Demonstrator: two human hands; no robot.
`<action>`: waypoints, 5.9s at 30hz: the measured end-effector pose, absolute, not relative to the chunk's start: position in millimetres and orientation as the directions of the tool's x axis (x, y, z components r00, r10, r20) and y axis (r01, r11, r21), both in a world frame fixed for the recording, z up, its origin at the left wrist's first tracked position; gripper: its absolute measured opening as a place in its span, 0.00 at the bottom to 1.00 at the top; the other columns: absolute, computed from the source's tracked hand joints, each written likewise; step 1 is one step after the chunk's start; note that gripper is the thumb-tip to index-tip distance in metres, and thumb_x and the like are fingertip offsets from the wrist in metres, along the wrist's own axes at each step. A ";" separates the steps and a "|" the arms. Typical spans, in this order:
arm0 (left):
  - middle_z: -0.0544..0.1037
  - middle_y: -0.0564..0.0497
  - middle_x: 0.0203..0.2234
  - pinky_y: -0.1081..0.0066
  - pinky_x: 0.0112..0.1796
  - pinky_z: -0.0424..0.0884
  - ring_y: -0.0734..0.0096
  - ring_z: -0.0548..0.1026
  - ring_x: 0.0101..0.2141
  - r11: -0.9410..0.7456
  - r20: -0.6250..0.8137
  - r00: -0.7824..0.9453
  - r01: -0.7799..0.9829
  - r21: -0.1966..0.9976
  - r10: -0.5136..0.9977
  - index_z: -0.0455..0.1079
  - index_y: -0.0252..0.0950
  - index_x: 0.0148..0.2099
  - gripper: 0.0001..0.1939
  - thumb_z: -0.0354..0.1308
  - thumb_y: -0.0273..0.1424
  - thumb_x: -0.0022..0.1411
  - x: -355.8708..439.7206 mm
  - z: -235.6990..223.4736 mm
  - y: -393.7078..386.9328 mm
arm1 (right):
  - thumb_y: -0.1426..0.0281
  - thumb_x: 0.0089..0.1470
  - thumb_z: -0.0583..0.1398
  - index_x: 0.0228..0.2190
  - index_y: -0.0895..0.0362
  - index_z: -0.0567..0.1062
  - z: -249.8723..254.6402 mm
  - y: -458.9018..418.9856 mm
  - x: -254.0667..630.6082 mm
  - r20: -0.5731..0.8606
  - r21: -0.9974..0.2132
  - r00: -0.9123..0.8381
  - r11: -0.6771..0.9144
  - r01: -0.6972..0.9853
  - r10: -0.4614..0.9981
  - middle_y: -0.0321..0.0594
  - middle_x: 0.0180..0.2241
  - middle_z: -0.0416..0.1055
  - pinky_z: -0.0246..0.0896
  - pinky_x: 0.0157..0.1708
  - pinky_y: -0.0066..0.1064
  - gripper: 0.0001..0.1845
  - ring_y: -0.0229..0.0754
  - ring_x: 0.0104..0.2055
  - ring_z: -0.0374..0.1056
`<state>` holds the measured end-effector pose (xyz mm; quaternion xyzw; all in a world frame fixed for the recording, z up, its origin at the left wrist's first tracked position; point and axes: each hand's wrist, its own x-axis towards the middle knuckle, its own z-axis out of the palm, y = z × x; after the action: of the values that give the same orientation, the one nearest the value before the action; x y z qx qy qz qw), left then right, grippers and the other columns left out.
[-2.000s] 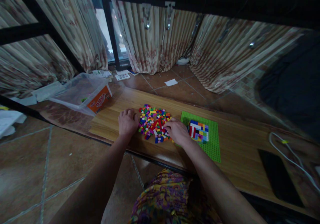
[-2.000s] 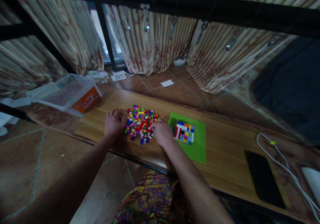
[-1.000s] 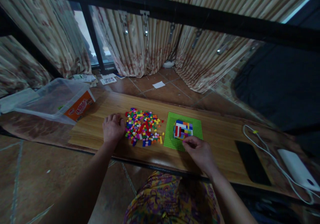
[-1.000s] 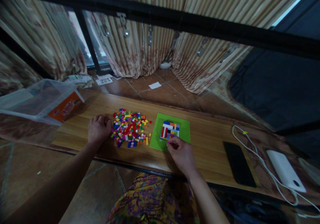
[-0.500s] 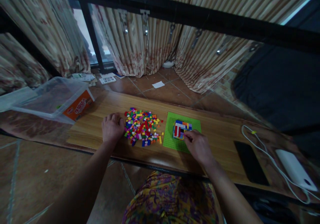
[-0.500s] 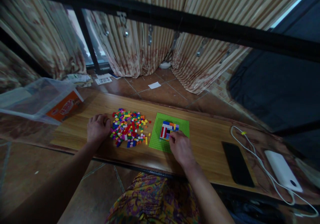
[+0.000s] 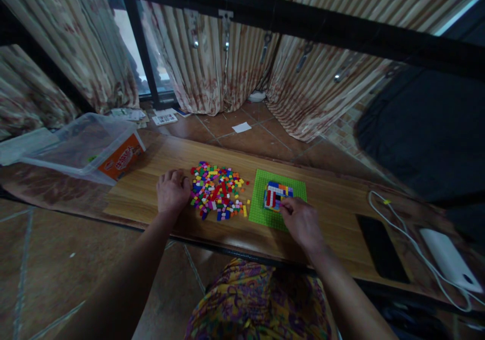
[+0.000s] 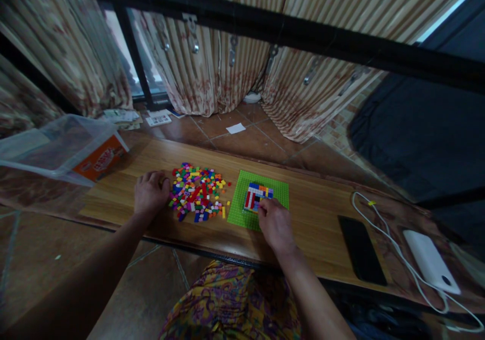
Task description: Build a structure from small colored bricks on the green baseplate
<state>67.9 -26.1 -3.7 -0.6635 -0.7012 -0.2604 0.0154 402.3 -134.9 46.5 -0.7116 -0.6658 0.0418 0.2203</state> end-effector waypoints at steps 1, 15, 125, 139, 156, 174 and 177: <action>0.74 0.40 0.45 0.56 0.47 0.64 0.51 0.69 0.46 -0.016 0.366 -0.120 0.938 0.347 0.923 0.71 0.35 0.46 0.16 0.49 0.35 0.61 67.9 -3.6 -26.0 | 0.72 0.54 0.55 0.26 0.55 0.75 46.3 -135.2 402.6 0.234 -0.379 0.109 -0.013 0.925 0.966 0.41 0.29 0.74 0.59 0.32 0.32 0.09 0.43 0.30 0.69; 0.74 0.40 0.44 0.55 0.47 0.64 0.51 0.69 0.46 -0.023 0.369 -0.123 0.930 0.366 0.921 0.71 0.36 0.45 0.15 0.49 0.35 0.60 68.0 -4.0 -25.7 | 0.68 0.58 0.54 0.28 0.55 0.77 40.5 -141.5 407.5 0.300 -0.421 0.086 0.050 0.906 0.950 0.43 0.31 0.75 0.62 0.36 0.33 0.13 0.44 0.33 0.70; 0.75 0.42 0.44 0.58 0.47 0.65 0.54 0.69 0.46 0.013 0.324 -0.134 0.937 0.350 0.937 0.71 0.35 0.44 0.13 0.48 0.32 0.62 70.4 1.7 -32.7 | 0.72 0.56 0.59 0.35 0.55 0.79 39.1 -42.4 255.2 0.081 -0.358 -0.450 0.448 0.819 0.889 0.43 0.41 0.69 0.58 0.49 0.35 0.08 0.45 0.46 0.64; 0.75 0.43 0.45 0.58 0.47 0.65 0.54 0.69 0.46 0.001 0.347 -0.132 0.935 0.354 0.928 0.71 0.35 0.46 0.13 0.49 0.32 0.62 69.0 -3.4 -31.0 | 0.73 0.56 0.59 0.29 0.56 0.79 45.2 -35.6 243.9 0.016 -0.429 -0.361 0.333 0.840 0.932 0.45 0.38 0.72 0.58 0.48 0.35 0.08 0.46 0.46 0.66; 0.75 0.40 0.44 0.56 0.47 0.65 0.52 0.69 0.45 -0.034 0.374 -0.103 0.939 0.343 0.922 0.72 0.34 0.46 0.15 0.49 0.34 0.61 66.0 -2.8 -26.1 | 0.67 0.40 0.71 0.31 0.56 0.81 60.5 -140.3 321.6 -0.362 -0.778 -0.055 -0.334 -0.532 0.931 0.33 0.25 0.75 0.63 0.24 0.17 0.12 0.28 0.24 0.67; 0.76 0.39 0.42 0.57 0.46 0.65 0.52 0.70 0.43 -0.056 0.412 -0.070 0.956 0.288 0.909 0.72 0.32 0.45 0.17 0.49 0.35 0.60 64.3 -3.8 -23.0 | 0.62 0.35 0.73 0.27 0.53 0.81 39.8 -167.8 398.2 -0.199 -0.976 0.456 -0.132 -0.175 0.868 0.37 0.27 0.78 0.69 0.35 0.33 0.14 0.39 0.31 0.72; 0.75 0.39 0.42 0.56 0.47 0.65 0.51 0.70 0.44 -0.057 0.406 -0.072 0.953 0.297 0.911 0.72 0.32 0.45 0.17 0.49 0.35 0.60 64.4 -3.5 -23.1 | 0.63 0.38 0.71 0.29 0.53 0.81 35.3 -165.7 404.6 -0.077 -0.996 0.483 -0.093 0.010 0.872 0.37 0.30 0.78 0.67 0.37 0.36 0.13 0.42 0.33 0.72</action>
<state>64.4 -23.1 -3.5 -0.6800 -0.6853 -0.2573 0.0412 404.6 -165.7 35.3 -0.6383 -0.3454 0.3729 0.5781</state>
